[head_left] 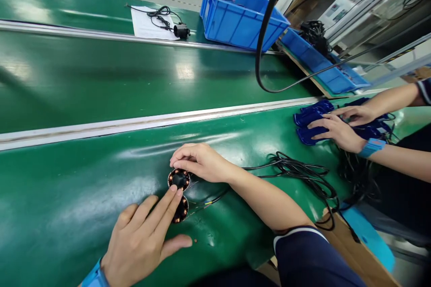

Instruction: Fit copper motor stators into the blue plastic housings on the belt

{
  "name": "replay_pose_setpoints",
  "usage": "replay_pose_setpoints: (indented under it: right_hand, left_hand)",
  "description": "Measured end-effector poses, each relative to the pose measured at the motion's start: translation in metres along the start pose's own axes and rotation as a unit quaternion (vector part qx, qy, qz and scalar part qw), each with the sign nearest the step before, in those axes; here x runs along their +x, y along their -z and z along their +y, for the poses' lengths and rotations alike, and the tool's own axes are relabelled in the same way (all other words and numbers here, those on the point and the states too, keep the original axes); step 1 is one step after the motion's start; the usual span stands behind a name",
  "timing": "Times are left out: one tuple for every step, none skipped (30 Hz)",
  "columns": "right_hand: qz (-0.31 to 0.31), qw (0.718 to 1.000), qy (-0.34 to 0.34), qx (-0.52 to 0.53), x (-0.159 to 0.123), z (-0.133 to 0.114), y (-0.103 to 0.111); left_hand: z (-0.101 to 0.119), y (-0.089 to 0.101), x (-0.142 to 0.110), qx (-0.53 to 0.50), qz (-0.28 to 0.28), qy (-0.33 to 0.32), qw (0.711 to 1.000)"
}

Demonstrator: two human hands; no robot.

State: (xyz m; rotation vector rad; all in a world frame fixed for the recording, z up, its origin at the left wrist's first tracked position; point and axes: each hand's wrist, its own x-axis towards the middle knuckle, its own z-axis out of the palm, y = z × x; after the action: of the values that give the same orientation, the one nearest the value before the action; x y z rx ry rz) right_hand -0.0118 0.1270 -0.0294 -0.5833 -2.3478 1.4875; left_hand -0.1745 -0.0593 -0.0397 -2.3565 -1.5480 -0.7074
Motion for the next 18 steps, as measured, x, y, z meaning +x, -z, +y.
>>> replay_pose_setpoints:
  right_hand:
    - [0.0,1.0,0.004,-0.003,0.0,0.0,-0.002]
    - [-0.001,1.0,0.011,-0.007,0.0,0.0,-0.003]
    - [0.0,1.0,0.02,-0.01,0.0,-0.001,-0.005]
    - [-0.001,0.999,0.03,-0.014,0.0,-0.002,-0.007]
    - [-0.003,0.999,0.04,-0.017,0.0,-0.003,-0.007]
    - [-0.006,0.999,0.05,-0.021,0.0,-0.004,-0.006]
    - [-0.006,0.998,0.058,-0.025,-0.001,-0.005,-0.004]
    - [0.0,0.998,0.061,-0.029,-0.003,-0.006,0.0]
    - [0.012,0.998,0.056,-0.032,-0.005,-0.006,0.005]
    - [0.027,0.998,0.042,-0.031,-0.009,-0.005,0.012]
    - [0.038,0.999,0.016,-0.02,-0.013,-0.003,0.018]
    - [0.038,0.999,-0.018,0.001,-0.017,0.001,0.024]
    - [0.02,0.998,-0.057,0.029,-0.022,0.005,0.03]
    - [-0.012,0.993,-0.096,0.063,-0.026,0.009,0.033]
    - [-0.053,0.985,-0.131,0.1,-0.03,0.013,0.036]
    - [-0.092,0.974,-0.158,0.136,-0.034,0.017,0.037]
    - [-0.122,0.962,-0.176,0.168,-0.036,0.02,0.036]
    - [-0.139,0.953,-0.186,0.196,-0.038,0.022,0.035]
  left_hand:
    - [-0.001,0.0,0.001,0.004,0.001,-0.006,1.0]
    - [-0.001,0.0,0.002,0.005,0.002,-0.006,1.0]
    - [-0.001,0.0,0.002,0.006,0.003,-0.004,1.0]
    - [-0.001,0.0,0.002,0.005,0.003,-0.001,1.0]
    - [0.0,0.0,0.001,0.003,0.004,0.001,1.0]
    - [0.0,0.0,0.0,0.001,0.004,0.004,1.0]
    - [0.001,0.0,0.0,-0.002,0.004,0.009,1.0]
    - [0.001,0.0,0.0,-0.008,0.002,0.016,1.0]
    - [0.0,0.001,0.0,-0.016,-0.001,0.024,1.0]
    - [-0.001,0.001,0.002,-0.028,-0.002,0.033,0.999]
    - [-0.002,0.002,0.005,-0.043,-0.006,0.04,0.998]
    - [-0.003,0.001,0.009,-0.062,-0.011,0.045,0.997]
    - [-0.004,0.001,0.013,-0.082,-0.018,0.044,0.995]
    - [-0.006,0.0,0.019,-0.101,-0.03,0.04,0.994]
    - [-0.007,-0.002,0.025,-0.116,-0.046,0.034,0.992]
    - [-0.008,-0.004,0.031,-0.127,-0.066,0.03,0.989]
    - [-0.008,-0.006,0.037,-0.134,-0.086,0.028,0.987]
    - [-0.009,-0.008,0.041,-0.139,-0.104,0.029,0.984]
